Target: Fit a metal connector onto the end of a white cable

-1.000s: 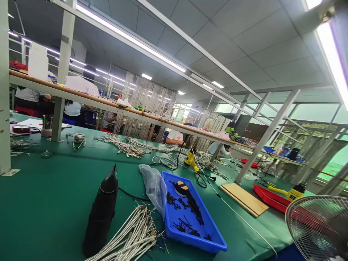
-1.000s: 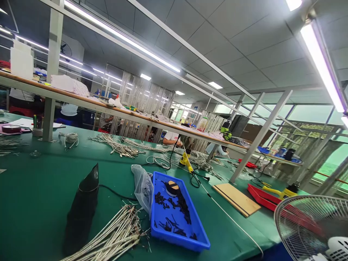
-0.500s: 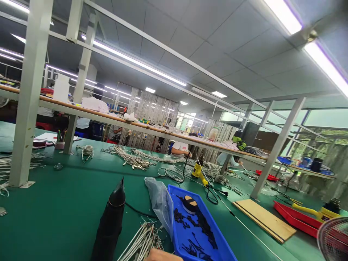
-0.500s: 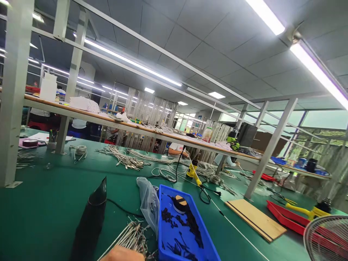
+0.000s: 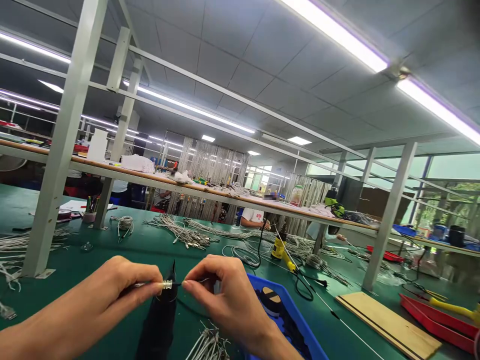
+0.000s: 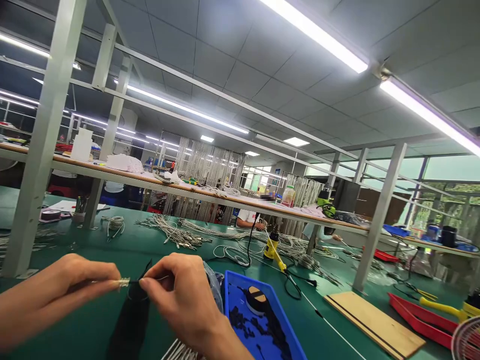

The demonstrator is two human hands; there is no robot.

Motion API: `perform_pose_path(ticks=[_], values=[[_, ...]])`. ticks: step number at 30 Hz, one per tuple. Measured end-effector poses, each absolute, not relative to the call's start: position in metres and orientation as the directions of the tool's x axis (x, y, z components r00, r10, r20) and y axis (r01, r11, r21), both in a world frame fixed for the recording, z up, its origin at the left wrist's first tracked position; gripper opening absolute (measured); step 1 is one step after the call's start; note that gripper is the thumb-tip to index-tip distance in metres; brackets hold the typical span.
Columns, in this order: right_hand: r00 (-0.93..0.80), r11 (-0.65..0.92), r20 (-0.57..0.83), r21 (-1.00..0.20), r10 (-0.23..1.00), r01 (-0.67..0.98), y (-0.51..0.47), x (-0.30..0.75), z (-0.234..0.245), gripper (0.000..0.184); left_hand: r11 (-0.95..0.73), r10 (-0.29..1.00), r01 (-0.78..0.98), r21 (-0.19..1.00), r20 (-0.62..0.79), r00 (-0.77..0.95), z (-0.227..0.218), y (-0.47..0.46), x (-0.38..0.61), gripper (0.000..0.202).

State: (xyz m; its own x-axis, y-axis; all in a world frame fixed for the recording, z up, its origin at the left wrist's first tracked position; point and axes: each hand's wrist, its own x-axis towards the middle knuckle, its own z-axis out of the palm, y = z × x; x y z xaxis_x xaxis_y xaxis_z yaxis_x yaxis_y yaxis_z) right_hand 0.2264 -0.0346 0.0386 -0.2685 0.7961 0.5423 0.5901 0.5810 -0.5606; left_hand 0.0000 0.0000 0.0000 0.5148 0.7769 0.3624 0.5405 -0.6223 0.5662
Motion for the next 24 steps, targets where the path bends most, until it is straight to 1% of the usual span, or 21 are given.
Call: perform_pose_path(ticks=[2, 4, 8, 11, 14, 18, 24], values=[[-0.269, 0.566, 0.523, -0.566, 0.809, 0.599, -0.028, 0.224, 0.040, 0.008, -0.594, 0.786, 0.573, 0.565, 0.256, 0.562, 0.008, 0.004, -0.001, 0.048], [-0.268, 0.551, 0.508, -0.564, 0.819, 0.615, -0.023, 0.224, 0.041, 0.007, -0.581, 0.789, 0.583, 0.568, 0.219, 0.574, 0.012, 0.008, -0.003, 0.050], [-0.273, 0.563, 0.520, -0.555, 0.810, 0.613, -0.010, 0.225, 0.042, 0.006, -0.576, 0.786, 0.538, 0.615, 0.238, 0.570, 0.018, 0.016, -0.005, 0.047], [-0.301, 0.619, 0.574, -0.507, 0.762, 0.600, 0.001, 0.226, 0.040, 0.009, -0.578, 0.776, 0.479, 0.661, 0.263, 0.573, 0.022, 0.027, -0.005, 0.044], [-0.317, 0.634, 0.588, -0.473, 0.744, 0.611, 0.013, 0.225, 0.036, 0.011, -0.530, 0.794, 0.440, 0.724, 0.244, 0.556, 0.020, 0.043, -0.005, 0.045], [-0.308, 0.595, 0.544, -0.497, 0.781, 0.632, 0.025, 0.226, 0.031, 0.011, -0.487, 0.775, 0.359, 0.796, 0.205, 0.598, 0.011, 0.066, -0.004, 0.045], [-0.302, 0.559, 0.492, -0.539, 0.816, 0.631, 0.042, 0.230, 0.020, 0.014, -0.492, 0.743, 0.352, 0.797, 0.173, 0.647, 0.004, 0.087, -0.001, 0.047]])
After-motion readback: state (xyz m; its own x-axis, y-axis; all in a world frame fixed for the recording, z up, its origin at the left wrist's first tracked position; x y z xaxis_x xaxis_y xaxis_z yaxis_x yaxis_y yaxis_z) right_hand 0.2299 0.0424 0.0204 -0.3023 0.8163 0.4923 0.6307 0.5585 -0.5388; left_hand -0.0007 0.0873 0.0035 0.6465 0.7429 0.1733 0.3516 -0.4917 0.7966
